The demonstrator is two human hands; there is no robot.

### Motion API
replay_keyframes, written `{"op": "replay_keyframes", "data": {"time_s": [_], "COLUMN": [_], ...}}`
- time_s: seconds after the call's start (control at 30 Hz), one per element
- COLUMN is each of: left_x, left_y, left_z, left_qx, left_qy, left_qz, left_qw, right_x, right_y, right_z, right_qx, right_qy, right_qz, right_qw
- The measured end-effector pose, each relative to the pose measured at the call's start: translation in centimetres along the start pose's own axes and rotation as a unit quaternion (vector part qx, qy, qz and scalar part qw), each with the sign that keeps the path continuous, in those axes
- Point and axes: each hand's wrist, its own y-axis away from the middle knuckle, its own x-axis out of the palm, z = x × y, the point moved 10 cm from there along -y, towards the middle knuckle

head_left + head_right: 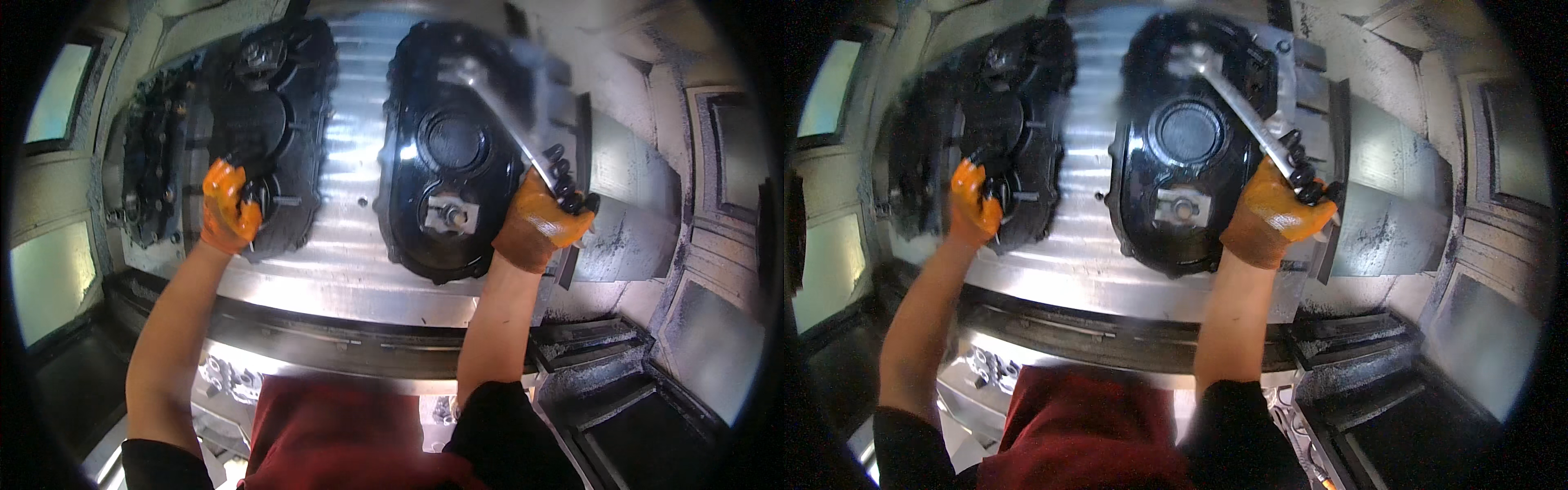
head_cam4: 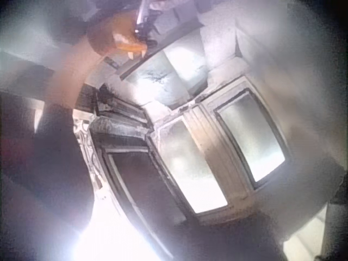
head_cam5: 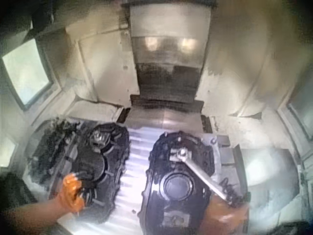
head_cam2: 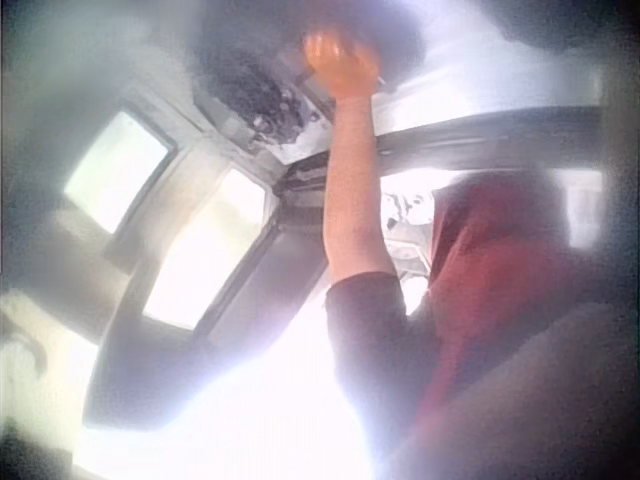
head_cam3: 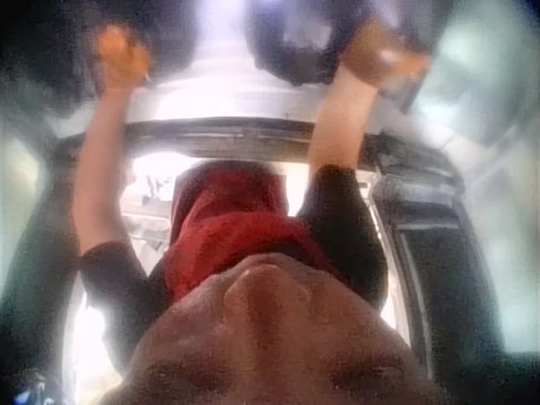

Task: The person uses a wrench to tighten bolts on several black metal covers mounted inside a CNC machine, then uses a control panel and closes the machine doors.

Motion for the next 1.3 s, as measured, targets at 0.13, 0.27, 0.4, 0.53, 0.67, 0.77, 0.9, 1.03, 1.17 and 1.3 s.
{"op": "replay_keyframes", "data": {"time_s": [0.13,0.27,0.4,0.53,0.67,0.77,0.9,1.03,1.17,1.3], "left_x": [0.2,0.8,1.5,1.6,1.1,1.4,2.1,1.5,1.1,1.2], "left_y": [-0.7,-0.8,-0.4,-0.7,-0.7,0.1,1.3,1.4,1.3,1.4], "left_z": [-0.8,0.2,0.9,1.0,0.9,1.7,2.9,2.2,1.4,1.4], "left_qx": [0.025,-0.013,-0.022,-0.017,-0.004,-0.03,-0.07,-0.032,0.007,-0.003], "left_qy": [-0.044,-0.035,0.013,0.041,0.038,0.048,0.047,0.037,-0.015,-0.027], "left_qz": [0.005,0.027,0.078,0.07,0.039,0.064,0.111,0.073,0.05,0.055], "left_qw": [0.999,0.999,0.997,0.997,0.998,0.996,0.99,0.996,0.999,0.998], "right_x": [0.3,-0.3,1.7,2.5,8.1,12.7,18.4,18.5,16.7,14.2], "right_y": [-3.2,-5.9,-3.7,-6.4,-12.3,-13.9,-13.6,-16.0,-20.3,-17.2], "right_z": [3.7,-0.7,1.9,3.0,0.1,-0.7,-2.3,-4.9,-6.5,-4.6], "right_qx": [-0.222,0.013,0.033,0.082,0.082,0.08,0.127,0.197,0.165,0.131], "right_qy": [0.268,-0.201,-0.221,-0.305,-0.14,-0.088,-0.067,-0.09,-0.025,-0.036], "right_qz": [-0.024,0.036,0.168,0.101,0.152,0.198,0.322,0.41,0.392,0.312], "right_qw": [0.937,0.979,0.96,0.944,0.975,0.973,0.936,0.886,0.905,0.94]}}
